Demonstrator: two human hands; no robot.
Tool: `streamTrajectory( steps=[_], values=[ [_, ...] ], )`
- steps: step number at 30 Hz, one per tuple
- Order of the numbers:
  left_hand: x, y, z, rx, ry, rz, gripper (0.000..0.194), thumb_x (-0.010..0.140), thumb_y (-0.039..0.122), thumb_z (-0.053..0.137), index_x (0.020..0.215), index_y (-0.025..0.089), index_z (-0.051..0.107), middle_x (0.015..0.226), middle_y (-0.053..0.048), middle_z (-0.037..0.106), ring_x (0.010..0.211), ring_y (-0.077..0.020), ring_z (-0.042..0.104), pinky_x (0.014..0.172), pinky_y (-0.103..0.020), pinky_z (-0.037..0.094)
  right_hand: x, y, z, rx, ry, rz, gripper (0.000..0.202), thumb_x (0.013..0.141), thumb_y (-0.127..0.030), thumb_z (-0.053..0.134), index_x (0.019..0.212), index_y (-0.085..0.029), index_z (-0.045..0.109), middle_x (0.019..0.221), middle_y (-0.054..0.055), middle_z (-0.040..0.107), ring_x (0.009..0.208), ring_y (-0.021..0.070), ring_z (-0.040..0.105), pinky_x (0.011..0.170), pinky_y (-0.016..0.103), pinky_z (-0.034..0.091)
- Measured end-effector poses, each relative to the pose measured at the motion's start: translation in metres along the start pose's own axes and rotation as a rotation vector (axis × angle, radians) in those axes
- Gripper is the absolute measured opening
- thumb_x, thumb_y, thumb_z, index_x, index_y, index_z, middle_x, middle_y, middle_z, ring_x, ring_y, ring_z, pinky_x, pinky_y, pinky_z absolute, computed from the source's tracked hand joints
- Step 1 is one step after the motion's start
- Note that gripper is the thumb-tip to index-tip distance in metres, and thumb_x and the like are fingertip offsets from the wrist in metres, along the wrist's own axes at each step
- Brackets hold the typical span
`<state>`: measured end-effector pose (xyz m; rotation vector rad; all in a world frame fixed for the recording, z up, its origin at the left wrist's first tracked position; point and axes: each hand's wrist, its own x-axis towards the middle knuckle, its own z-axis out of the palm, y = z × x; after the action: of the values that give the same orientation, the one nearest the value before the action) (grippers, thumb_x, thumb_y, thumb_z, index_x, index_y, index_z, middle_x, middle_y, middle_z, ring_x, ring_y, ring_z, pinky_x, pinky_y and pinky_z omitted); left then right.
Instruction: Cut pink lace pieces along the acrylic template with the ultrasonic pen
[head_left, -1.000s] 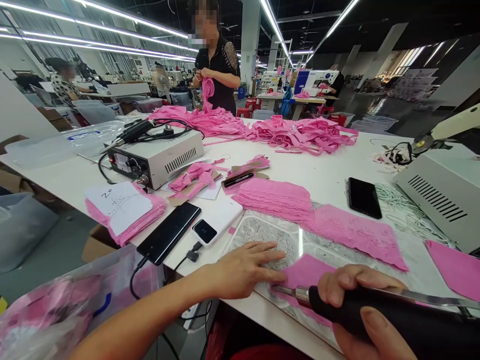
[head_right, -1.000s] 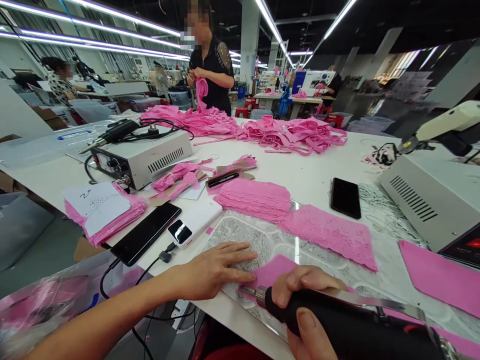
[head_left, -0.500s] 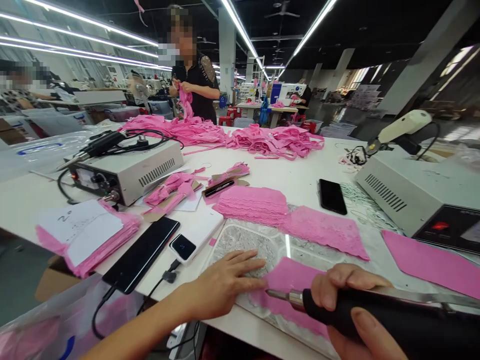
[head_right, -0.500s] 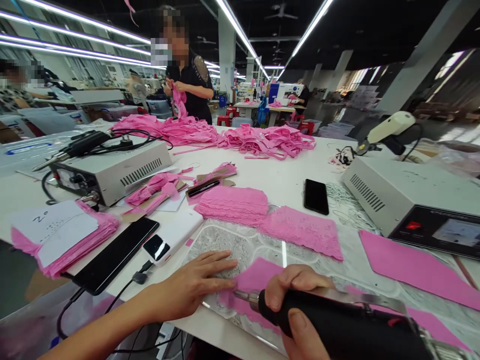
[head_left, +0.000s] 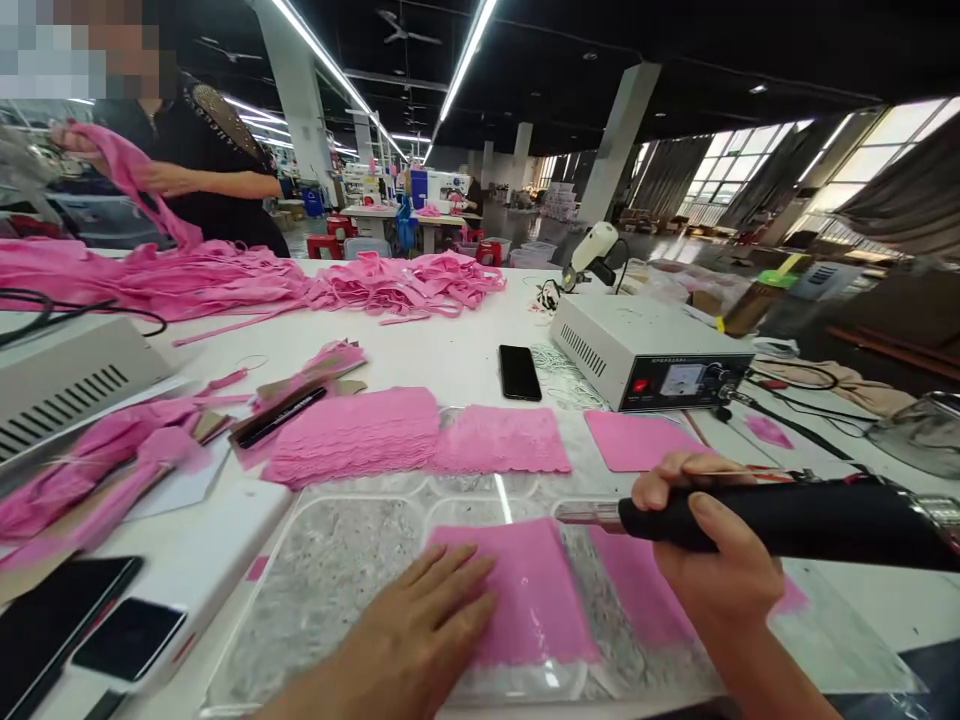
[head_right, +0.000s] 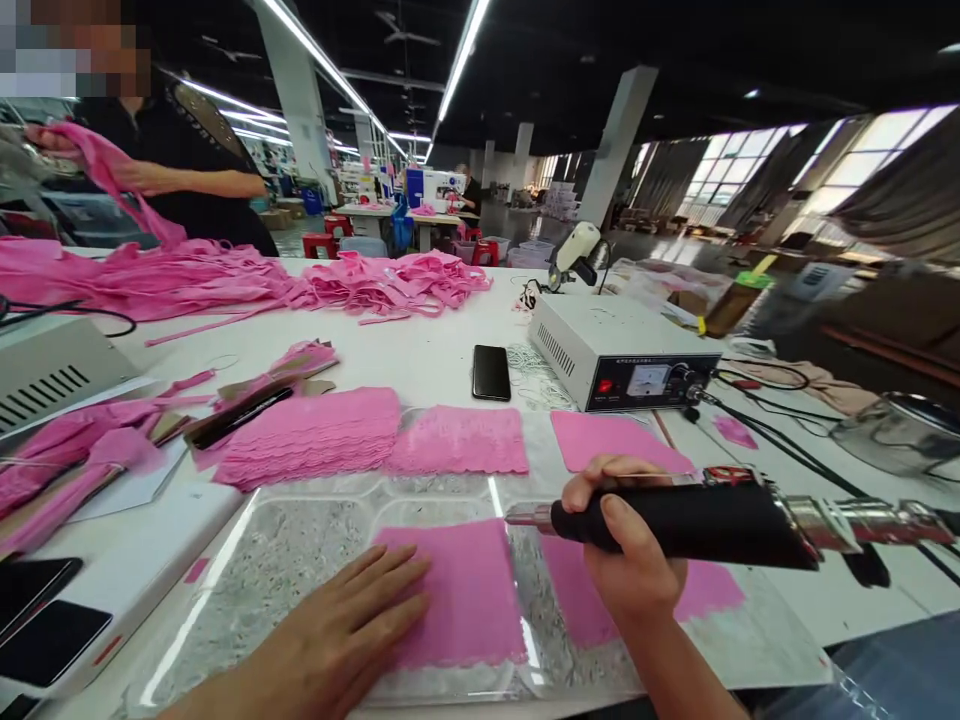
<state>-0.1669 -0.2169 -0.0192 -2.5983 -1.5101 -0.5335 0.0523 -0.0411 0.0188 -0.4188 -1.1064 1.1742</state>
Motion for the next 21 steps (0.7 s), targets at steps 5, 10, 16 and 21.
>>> streamTrajectory(
  steps=[5,10,16,21],
  values=[
    [0.028,0.009,0.012,-0.026,-0.157,-0.025,0.053,0.097,0.028,0.056,0.146,0.016,0.04,0.151,-0.012,0.037,0.14,-0.0303,0.036,0.111,-0.05,0.038,-0.003,0.004,-0.009,-0.003,-0.003,0.021,0.012,0.071,-0.02,0.06,0.082,-0.021,0.063,0.082,0.001,0.055,0.055,0.012,0.055,0.054,0.031,0.05],
    [0.032,0.007,0.021,-0.054,-0.19,-0.016,0.058,0.098,0.034,0.055,0.15,0.018,0.034,0.154,-0.011,0.033,0.143,-0.0291,0.028,0.115,-0.05,0.031,-0.002,0.003,-0.008,0.031,-0.021,0.035,0.011,0.073,-0.022,0.061,0.083,-0.021,0.064,0.08,0.0,0.055,0.055,0.0121,0.056,0.052,0.03,0.049],
    [0.031,0.003,0.022,-0.055,-0.2,0.032,0.059,0.097,0.037,0.056,0.149,0.019,0.036,0.155,-0.01,0.032,0.144,-0.0297,0.027,0.116,-0.051,0.029,-0.001,0.002,-0.006,0.05,-0.058,0.034,0.012,0.076,-0.02,0.062,0.087,-0.023,0.066,0.081,0.0,0.057,0.058,0.0128,0.059,0.055,0.03,0.052],
    [0.034,0.003,0.018,-0.048,-0.219,0.03,0.06,0.095,0.038,0.059,0.149,0.023,0.036,0.155,-0.009,0.032,0.144,-0.0296,0.03,0.117,-0.05,0.028,-0.001,0.003,-0.006,0.063,-0.084,0.029,0.012,0.077,-0.02,0.062,0.089,-0.023,0.066,0.082,0.0,0.057,0.059,0.012,0.059,0.055,0.028,0.052]
  ],
)
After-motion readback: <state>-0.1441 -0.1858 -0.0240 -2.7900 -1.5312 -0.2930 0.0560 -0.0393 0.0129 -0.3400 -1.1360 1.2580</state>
